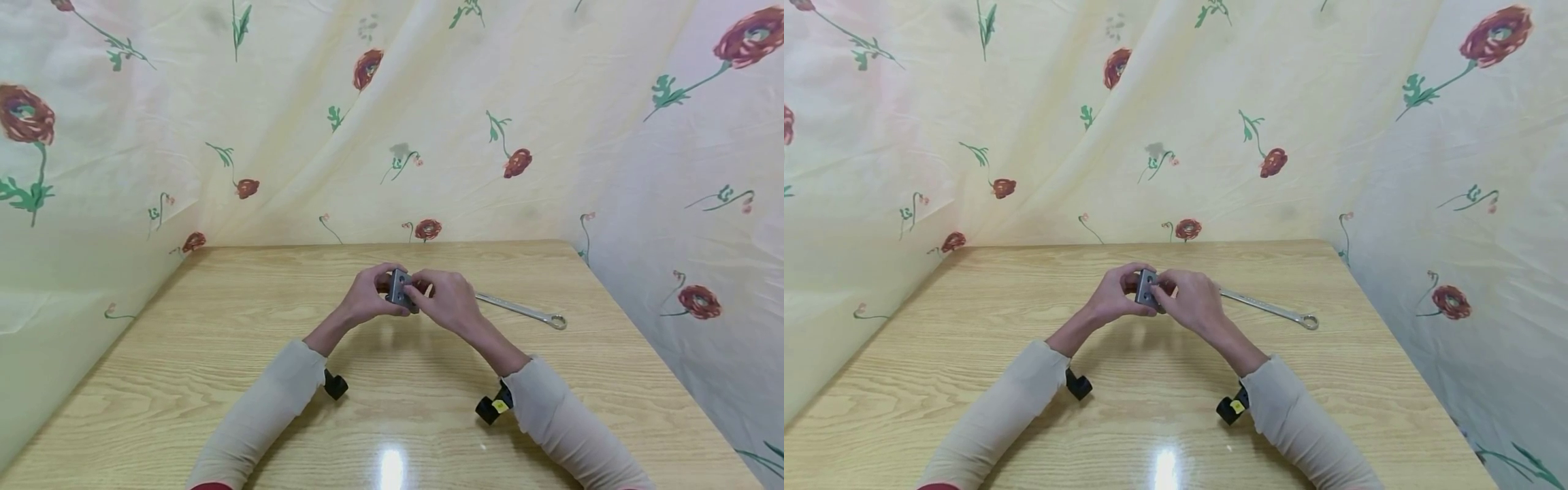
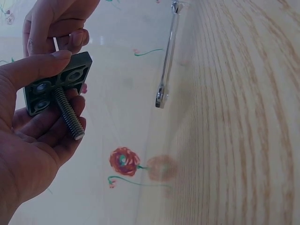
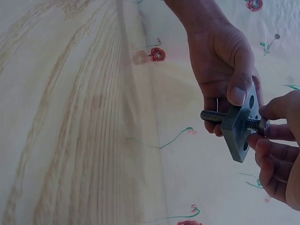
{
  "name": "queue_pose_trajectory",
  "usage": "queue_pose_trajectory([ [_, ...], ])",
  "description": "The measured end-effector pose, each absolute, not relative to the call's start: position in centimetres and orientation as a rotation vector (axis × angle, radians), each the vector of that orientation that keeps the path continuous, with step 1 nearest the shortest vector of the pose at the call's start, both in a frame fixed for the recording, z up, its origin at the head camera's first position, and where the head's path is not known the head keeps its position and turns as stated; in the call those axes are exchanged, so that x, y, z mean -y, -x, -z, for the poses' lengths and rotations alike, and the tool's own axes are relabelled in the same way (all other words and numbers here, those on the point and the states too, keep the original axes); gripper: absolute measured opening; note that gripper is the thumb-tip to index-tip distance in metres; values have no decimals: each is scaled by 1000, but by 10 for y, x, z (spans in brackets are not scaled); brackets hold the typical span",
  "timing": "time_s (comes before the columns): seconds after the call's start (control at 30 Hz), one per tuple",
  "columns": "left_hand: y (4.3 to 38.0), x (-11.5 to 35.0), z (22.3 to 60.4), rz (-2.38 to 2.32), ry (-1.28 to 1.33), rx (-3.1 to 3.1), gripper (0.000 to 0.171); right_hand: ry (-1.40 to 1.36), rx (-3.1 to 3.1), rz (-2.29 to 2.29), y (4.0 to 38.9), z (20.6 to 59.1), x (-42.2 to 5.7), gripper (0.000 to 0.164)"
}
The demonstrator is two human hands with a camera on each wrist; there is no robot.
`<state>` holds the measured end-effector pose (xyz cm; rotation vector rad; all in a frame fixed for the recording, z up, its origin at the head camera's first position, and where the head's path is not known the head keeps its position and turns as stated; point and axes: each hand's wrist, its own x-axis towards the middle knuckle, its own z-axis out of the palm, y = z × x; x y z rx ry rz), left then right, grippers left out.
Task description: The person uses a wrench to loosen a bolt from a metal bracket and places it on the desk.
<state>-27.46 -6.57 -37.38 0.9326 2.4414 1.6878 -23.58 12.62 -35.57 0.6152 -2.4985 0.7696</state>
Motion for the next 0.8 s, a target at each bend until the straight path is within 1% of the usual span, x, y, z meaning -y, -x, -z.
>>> queue_pose_trajectory([
  [0.57, 276, 66, 375, -1714, -933, -2421, 67, -717, 2465, -834, 232, 353, -126, 16],
  [0.73, 276, 66, 375, -1713, -930, -2421, 67, -747, 2451, -838, 232, 354, -126, 17],
  [0.8, 276, 66, 375, -1710, -931, -2425, 66, -735, 2460, -840, 233, 354, -127, 21],
])
